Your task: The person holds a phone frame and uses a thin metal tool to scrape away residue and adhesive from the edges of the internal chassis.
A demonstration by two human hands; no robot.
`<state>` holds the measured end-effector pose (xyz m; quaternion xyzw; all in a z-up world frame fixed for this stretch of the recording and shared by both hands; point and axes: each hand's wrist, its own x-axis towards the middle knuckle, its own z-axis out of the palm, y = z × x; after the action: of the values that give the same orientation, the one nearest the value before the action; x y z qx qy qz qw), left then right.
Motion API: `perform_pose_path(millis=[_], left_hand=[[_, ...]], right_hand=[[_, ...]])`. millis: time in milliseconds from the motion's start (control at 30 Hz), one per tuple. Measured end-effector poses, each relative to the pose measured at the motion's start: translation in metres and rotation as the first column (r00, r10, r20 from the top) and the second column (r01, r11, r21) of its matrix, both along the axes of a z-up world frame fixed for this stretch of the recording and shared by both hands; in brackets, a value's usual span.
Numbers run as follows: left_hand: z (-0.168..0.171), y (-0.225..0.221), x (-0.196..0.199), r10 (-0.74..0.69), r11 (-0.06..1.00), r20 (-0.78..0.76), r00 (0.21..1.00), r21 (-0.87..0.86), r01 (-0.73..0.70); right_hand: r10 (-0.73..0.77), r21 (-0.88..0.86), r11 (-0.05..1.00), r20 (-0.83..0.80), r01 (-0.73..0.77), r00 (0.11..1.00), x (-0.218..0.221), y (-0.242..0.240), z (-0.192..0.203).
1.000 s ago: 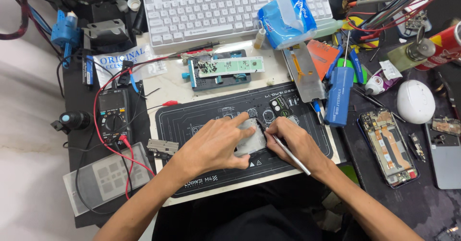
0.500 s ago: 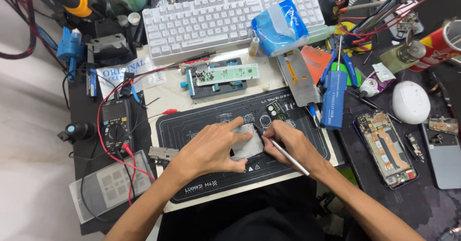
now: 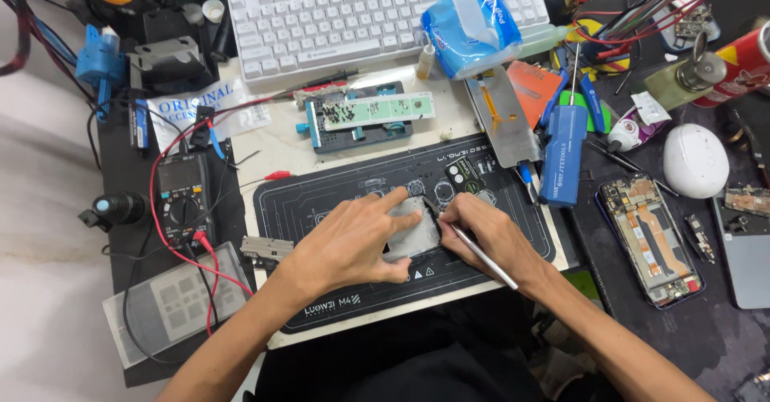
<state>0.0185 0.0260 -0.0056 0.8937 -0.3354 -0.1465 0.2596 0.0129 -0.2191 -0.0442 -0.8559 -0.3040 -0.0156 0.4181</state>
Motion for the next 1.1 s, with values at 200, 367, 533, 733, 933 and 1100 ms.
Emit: perform_pose_path(millis=[200, 367, 533, 733, 933, 1100], left_hand=[[-0.004, 0.005, 0.004, -0.001, 0.992, 0.034, 0.999, -0.128, 0.006], [-0.005, 0.004, 0.003, -0.003, 0.996, 0.013, 1.000, -0.090, 0.004], [-0.003, 0.004, 0.003, -0.004, 0.996, 0.025, 1.000, -0.086, 0.006], [-0.001, 0.002, 0.004, -0.023, 0.998, 0.022, 0.999, -0.058, 0.024], [-0.005, 0.005, 0.002, -0.032, 0.995, 0.056, 0.998, -0.089, 0.037], [-0.001, 0.003, 0.001, -0.033, 0.997, 0.072, 0.997, -0.065, 0.038]], right_hand=[[-0.053, 0.005, 0.999, -0.086, 0.053, 0.995, 0.001, 0.001, 0.004], [-0.062, 0.023, 0.998, -0.089, 0.064, 0.994, -0.001, -0.001, -0.001], [-0.095, -0.006, 0.995, -0.103, 0.095, 0.990, -0.001, -0.003, -0.001], [-0.063, 0.031, 0.997, -0.058, 0.065, 0.996, -0.005, -0.006, -0.002], [-0.101, -0.026, 0.995, -0.085, 0.099, 0.991, -0.008, -0.007, -0.007], [-0.083, 0.011, 0.996, -0.049, 0.084, 0.995, -0.009, -0.009, -0.008]])
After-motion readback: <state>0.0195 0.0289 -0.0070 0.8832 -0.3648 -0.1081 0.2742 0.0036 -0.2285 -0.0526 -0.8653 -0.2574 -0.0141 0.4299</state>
